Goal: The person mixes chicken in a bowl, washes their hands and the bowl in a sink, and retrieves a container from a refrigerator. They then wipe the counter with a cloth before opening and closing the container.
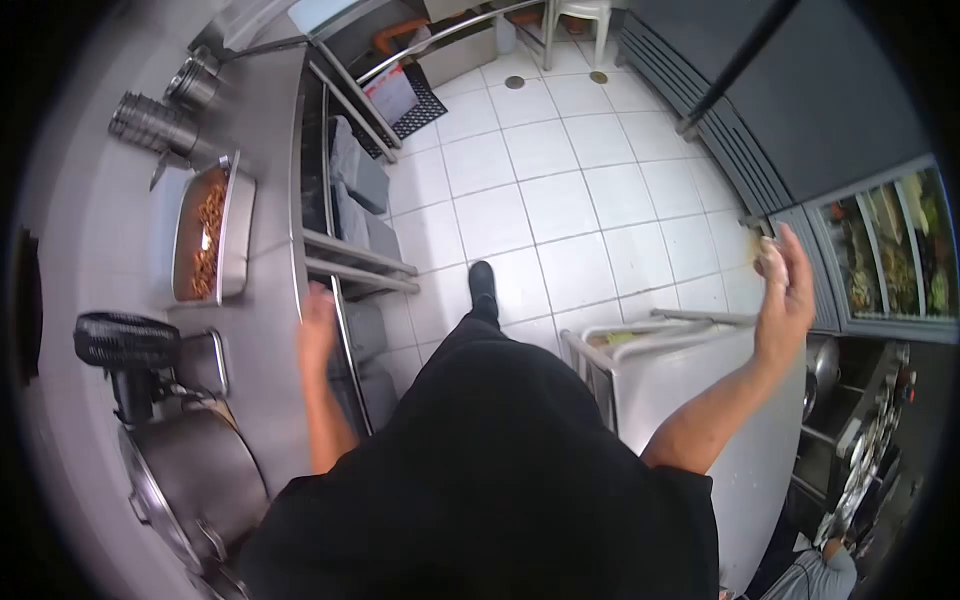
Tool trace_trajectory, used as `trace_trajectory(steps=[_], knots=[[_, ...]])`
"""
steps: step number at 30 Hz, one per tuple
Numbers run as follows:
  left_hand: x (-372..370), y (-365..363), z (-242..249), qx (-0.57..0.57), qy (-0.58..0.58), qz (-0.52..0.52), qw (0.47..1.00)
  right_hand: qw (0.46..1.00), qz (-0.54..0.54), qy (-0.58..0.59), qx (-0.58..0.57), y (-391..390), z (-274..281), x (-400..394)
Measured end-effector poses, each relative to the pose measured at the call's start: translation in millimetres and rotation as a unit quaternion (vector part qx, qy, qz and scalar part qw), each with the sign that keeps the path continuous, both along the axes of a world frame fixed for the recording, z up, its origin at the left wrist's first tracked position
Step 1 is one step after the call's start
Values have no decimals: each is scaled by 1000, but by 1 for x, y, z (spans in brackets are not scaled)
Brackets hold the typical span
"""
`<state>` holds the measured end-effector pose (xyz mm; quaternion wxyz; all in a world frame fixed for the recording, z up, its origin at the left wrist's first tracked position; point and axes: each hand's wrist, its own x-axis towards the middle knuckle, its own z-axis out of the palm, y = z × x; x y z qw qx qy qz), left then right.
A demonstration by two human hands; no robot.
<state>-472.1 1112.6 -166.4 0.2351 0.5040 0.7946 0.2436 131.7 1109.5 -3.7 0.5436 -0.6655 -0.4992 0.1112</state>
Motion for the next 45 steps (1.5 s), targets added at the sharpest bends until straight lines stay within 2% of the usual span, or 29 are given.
trace_trajectory(steps=[1,3,5,6,7,8,11,12,15,18,19,20,22,23,24,25,26,27,28,29,30,33,35,39,40,42,43,44,45], knots=[[-1,11,-18,-114,12,-98,989,999,-8,9,-34,33,-14,-10],[9,54,-27,-340,24,-282,897,977,-13,-63,-202,96,-76,2],[24,128,-14,-272,5,-274,922,939,18,-97,-328,143,-204,44],[31,164,-2,-239,-4,-264,934,906,5,-98,-411,156,-246,39],[41,203,16,-202,18,-276,939,857,45,-212,-467,153,-294,40],[49,246,36,-166,45,-285,943,818,82,-238,-518,149,-326,33],[72,355,81,27,45,-350,935,765,143,-144,-611,140,-367,8],[82,382,94,66,27,-366,928,755,147,-115,-628,143,-368,4],[112,460,104,91,6,-416,905,728,149,-55,-667,155,-385,8],[132,532,89,9,8,-439,898,721,172,-56,-669,188,-415,38],[140,544,80,-33,-3,-437,899,727,195,-78,-653,207,-427,54],[146,559,72,-23,-9,-420,907,744,231,-109,-617,234,-441,73],[147,600,55,6,-5,-386,922,799,308,-206,-474,308,-466,112],[144,625,39,64,26,-347,935,822,321,-234,-408,364,-444,109],[137,657,20,122,59,-309,941,778,307,-342,-429,434,-416,113],[129,686,12,177,91,-270,942,822,249,-190,-476,497,-411,119],[122,713,25,149,126,-204,959,855,170,-36,-488,560,-409,127],[111,743,39,121,161,-136,970,875,131,-9,-466,619,-379,120],[96,773,39,96,175,-95,975,912,139,-1,-387,676,-358,118],[80,801,36,72,191,-55,978,910,141,24,-389,731,-324,113],[66,830,27,49,206,-36,977,932,121,-28,-341,778,-285,97],[39,907,0,0,251,9,968,959,103,-119,-235,879,-207,82],[52,982,-5,-19,266,28,963,981,82,42,-172,925,-145,57],[94,1083,-19,24,271,-25,962,986,67,42,-149,985,-136,72],[108,1109,-18,44,246,-32,968,986,53,51,-152,999,-132,74],[136,1168,-17,8,142,-128,981,986,52,73,-140,1026,-121,63],[168,1194,-28,-32,-261,-106,959,985,60,65,-146,1040,-114,57],[191,1212,-44,-67,-373,-173,909,985,70,58,-149,1057,-107,51],[213,1217,-31,-68,-309,-253,914,986,77,56,-138,1079,-102,41]])
